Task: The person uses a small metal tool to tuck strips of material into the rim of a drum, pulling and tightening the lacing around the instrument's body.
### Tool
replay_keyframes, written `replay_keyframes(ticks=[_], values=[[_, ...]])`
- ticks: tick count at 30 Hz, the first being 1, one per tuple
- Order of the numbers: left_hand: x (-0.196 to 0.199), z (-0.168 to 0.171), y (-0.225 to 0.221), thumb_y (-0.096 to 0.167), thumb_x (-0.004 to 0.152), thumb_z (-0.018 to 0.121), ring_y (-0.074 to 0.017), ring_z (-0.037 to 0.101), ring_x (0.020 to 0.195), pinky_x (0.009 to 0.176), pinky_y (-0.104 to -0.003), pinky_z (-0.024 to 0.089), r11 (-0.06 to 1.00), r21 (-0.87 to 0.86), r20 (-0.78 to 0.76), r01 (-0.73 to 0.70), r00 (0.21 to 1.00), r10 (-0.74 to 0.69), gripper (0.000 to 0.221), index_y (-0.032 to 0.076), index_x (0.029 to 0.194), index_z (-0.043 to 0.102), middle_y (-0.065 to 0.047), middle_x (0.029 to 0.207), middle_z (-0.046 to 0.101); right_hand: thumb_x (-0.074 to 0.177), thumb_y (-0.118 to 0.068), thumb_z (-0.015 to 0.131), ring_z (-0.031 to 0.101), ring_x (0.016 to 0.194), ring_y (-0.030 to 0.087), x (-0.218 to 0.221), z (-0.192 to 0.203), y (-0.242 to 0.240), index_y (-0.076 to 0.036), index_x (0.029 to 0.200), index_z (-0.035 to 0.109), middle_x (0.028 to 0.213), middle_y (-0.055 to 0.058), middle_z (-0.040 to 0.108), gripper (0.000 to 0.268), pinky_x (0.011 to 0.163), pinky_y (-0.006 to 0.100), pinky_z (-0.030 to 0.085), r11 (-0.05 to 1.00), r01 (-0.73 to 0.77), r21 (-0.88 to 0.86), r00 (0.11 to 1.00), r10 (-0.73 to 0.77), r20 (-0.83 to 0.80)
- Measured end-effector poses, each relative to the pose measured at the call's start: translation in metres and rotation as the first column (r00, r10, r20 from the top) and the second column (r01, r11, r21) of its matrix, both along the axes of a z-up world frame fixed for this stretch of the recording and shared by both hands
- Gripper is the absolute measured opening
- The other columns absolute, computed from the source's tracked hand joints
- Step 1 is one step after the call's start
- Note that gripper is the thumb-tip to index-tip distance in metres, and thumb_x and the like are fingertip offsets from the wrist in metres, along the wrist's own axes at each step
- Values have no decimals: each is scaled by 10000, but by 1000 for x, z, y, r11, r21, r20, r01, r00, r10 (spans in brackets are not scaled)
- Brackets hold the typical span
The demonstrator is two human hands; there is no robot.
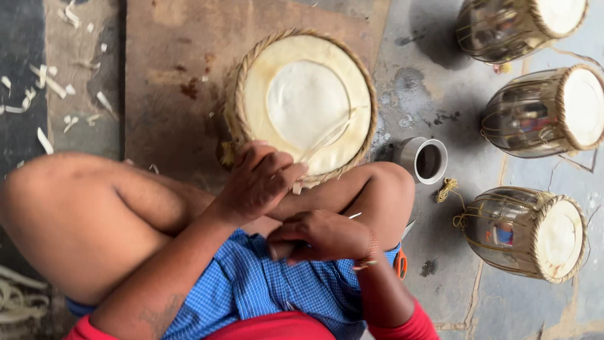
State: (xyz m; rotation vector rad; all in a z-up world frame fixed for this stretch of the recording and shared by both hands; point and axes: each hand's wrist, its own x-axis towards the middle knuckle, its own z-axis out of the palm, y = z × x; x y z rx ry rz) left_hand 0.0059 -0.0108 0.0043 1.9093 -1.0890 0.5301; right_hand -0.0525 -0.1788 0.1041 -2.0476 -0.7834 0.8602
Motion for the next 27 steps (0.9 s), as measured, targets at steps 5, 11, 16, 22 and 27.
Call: replay_keyframes(ticks=[5, 11, 16, 22, 27], values=[[0, -9, -2, 96, 847, 761, -259, 549, 1097, 1041, -455, 411, 1000, -12, -13, -15, 1000, 15, 528, 153, 1320, 535, -16, 1163, 582, 848, -190, 766, 695, 981, 284, -35, -28, -8, -108, 1121, 721, 1062, 74, 712, 289, 867, 383, 561, 909, 416, -3, 891, -407, 200], [-2, -2, -9, 87, 905, 765, -263, 549, 1069, 982, -456, 409, 998, -51, -11, -27, 1000, 26, 399, 144, 1224, 534, -24, 1158, 589, 811, -174, 815, 621, 941, 280, -14, -11, -29, -105, 980, 745, 930, 59, 669, 196, 846, 403, 492, 693, 720, 24, 523, -565, 638], [-3, 2, -3, 109, 934, 757, -275, 553, 1111, 1029, -425, 439, 999, -41, -62, -9, 998, 6, 357, 146, 1221, 547, -20, 1186, 592, 836, -140, 776, 634, 898, 214, -4, -30, -15, -142, 838, 735, 878, 17, 693, 41, 801, 386, 449, 690, 722, 58, 458, -538, 708], [-3, 16, 2, 160, 855, 749, -301, 532, 1117, 1024, -453, 427, 996, 8, -136, 93, 986, -91, 406, 106, 1224, 587, -70, 1208, 577, 1031, -238, 708, 534, 838, 66, -2, -39, -35, -38, 1023, 627, 897, -4, 617, 216, 763, 256, 466, 183, 852, 491, 221, -975, -19], [-5, 15, -1, 249, 903, 766, -264, 540, 1096, 1015, -444, 414, 996, 83, -91, 25, 996, -18, 315, 119, 1154, 626, -48, 1186, 586, 873, -336, 783, 626, 922, 167, -5, -23, -39, -67, 1115, 670, 987, 42, 671, 379, 844, 312, 493, 648, 714, 266, 505, -739, 446]])
